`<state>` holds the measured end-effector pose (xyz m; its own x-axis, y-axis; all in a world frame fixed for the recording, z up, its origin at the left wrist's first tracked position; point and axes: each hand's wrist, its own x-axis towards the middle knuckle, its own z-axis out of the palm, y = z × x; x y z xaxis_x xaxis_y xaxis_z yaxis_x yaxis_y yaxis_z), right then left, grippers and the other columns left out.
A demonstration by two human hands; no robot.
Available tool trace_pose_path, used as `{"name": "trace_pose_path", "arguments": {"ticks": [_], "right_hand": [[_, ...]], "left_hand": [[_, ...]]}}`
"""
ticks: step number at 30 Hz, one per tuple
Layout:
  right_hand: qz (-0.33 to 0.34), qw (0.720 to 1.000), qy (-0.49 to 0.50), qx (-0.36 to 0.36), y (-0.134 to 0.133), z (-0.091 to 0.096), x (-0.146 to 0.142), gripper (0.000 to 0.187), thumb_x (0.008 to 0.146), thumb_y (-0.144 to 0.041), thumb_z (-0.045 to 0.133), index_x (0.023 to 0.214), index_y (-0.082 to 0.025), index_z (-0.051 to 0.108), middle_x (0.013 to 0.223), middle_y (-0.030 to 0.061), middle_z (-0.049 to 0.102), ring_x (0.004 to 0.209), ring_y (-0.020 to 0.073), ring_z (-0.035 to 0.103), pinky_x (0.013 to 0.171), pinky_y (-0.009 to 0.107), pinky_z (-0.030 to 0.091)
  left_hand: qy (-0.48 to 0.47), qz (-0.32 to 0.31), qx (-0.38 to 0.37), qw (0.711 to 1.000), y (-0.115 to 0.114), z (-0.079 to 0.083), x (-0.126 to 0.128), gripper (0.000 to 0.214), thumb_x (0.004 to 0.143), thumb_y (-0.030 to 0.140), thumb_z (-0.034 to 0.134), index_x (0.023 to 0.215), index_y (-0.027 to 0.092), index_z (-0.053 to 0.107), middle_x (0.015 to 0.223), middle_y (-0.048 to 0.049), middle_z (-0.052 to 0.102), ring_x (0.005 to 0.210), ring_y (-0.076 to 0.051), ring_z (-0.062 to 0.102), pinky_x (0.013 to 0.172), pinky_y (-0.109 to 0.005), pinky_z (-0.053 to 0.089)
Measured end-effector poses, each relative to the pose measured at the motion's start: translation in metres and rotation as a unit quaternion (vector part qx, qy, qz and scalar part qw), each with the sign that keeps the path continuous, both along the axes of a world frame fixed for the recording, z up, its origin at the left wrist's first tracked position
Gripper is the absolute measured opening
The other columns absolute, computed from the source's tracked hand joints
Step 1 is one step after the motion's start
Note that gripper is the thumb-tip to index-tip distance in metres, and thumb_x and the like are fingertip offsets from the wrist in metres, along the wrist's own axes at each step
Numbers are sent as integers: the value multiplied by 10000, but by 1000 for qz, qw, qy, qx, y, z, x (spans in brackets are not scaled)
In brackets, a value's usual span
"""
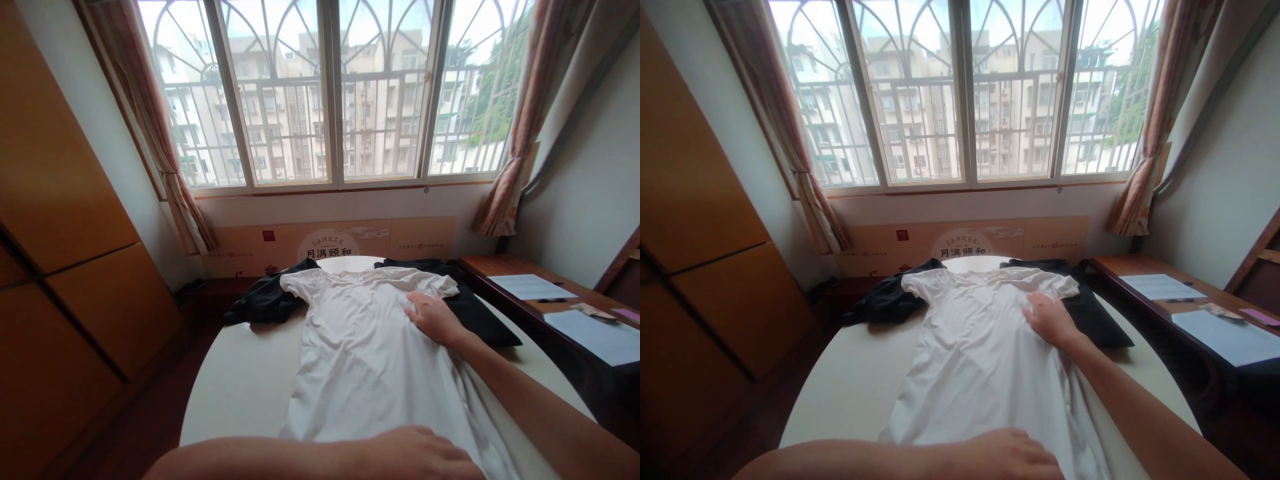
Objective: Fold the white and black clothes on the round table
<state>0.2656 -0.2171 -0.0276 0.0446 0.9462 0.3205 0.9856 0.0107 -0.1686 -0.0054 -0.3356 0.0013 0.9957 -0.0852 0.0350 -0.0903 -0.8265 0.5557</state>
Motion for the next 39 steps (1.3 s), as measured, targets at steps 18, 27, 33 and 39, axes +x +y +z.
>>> {"name": "trace_pose_path", "arguments": {"ticks": [18,27,33,39], "right_hand": [[1,1000,-4,3,2,-4,2,523,1036,-410,454,1442,-131,627,1533,196,601,1455,362,515,1224,621,293],[-4,1000,-13,-12,2,-2,0,533,1045,-412,442,1465,-128,606,1555,185,582,1478,349,494,1235,609,287],[-5,1000,-9,-10,2,-4,1,520,1045,-417,448,1460,-151,614,1553,180,586,1472,342,502,1238,595,282],[-8,1000,-9,-6,4,-8,3,515,1042,-420,442,1446,-159,624,1542,167,600,1466,348,509,1235,583,288]], "left_hand": [[-9,474,215,854,237,-9,-96,485,1008,282,428,1431,114,593,1537,-211,573,1457,-327,514,1252,-478,366],[19,481,195,855,237,-10,-96,557,1019,351,469,1505,86,534,1628,-213,474,1547,-321,404,1299,-467,280],[6,485,208,850,238,-15,-94,535,1018,339,469,1484,90,557,1605,-220,500,1529,-322,434,1288,-456,305],[-4,485,210,849,238,-17,-94,520,1013,347,487,1466,105,576,1586,-211,526,1507,-330,461,1278,-476,328]]}}
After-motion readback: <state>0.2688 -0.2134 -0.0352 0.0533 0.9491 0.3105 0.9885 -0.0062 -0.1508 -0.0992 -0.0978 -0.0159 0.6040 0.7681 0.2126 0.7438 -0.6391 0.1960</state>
